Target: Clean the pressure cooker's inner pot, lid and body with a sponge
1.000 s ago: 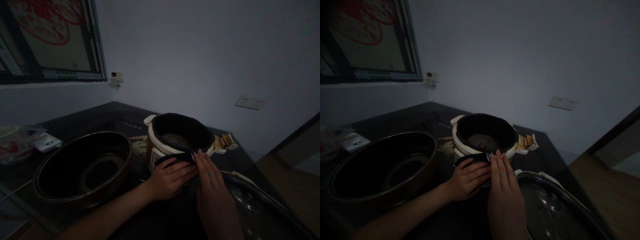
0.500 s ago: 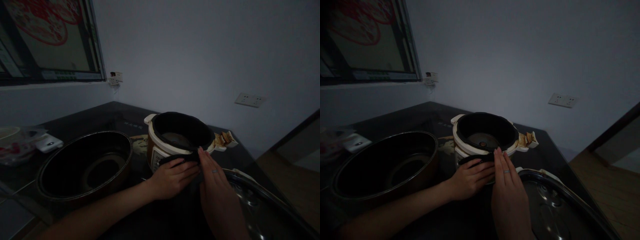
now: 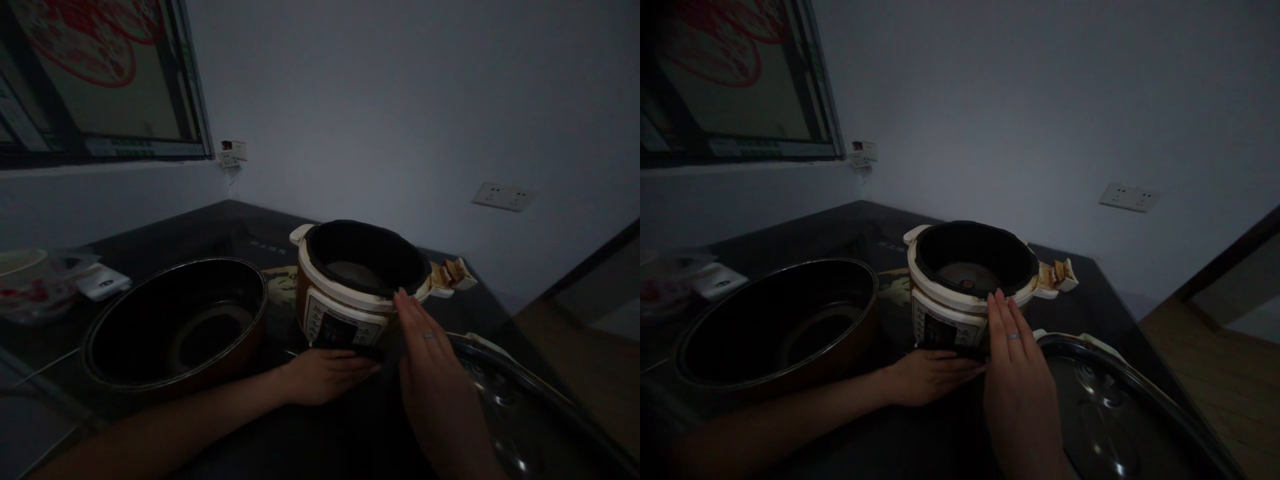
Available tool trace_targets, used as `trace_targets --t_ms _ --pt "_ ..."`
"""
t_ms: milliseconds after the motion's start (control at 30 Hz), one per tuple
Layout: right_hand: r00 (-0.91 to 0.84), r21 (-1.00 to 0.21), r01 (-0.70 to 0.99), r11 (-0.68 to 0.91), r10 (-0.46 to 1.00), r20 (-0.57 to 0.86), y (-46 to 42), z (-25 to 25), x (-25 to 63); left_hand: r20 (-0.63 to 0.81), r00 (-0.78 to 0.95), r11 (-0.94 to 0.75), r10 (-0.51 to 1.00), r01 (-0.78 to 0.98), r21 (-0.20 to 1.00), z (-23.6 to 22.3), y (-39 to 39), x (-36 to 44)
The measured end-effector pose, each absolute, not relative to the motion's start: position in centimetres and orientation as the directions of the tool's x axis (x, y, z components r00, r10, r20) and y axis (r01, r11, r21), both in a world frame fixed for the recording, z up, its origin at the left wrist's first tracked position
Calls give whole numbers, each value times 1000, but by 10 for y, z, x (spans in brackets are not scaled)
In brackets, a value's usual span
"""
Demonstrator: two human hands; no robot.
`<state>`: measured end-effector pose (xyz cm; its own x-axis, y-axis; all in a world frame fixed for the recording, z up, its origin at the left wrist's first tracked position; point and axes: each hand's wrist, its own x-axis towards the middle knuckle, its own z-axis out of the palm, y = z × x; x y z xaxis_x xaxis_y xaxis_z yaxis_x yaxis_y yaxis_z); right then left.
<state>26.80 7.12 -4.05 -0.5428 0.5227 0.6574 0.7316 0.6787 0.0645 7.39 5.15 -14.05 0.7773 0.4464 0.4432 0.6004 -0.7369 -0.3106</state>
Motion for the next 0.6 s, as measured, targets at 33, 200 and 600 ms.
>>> trace_targets --t_ms 33,200,600 --pt "-546 65 729 682 521 656 71 -40 268 438 783 -747 441 591 -305 -143 52 73" --pt "-561 68 711 700 506 655 70 -40 267 396 812 -784 430 553 -283 -153 49 66" --pt "-586 111 703 703 483 651 73 -40 268 763 425 -490 487 856 -164 -119 66 56"
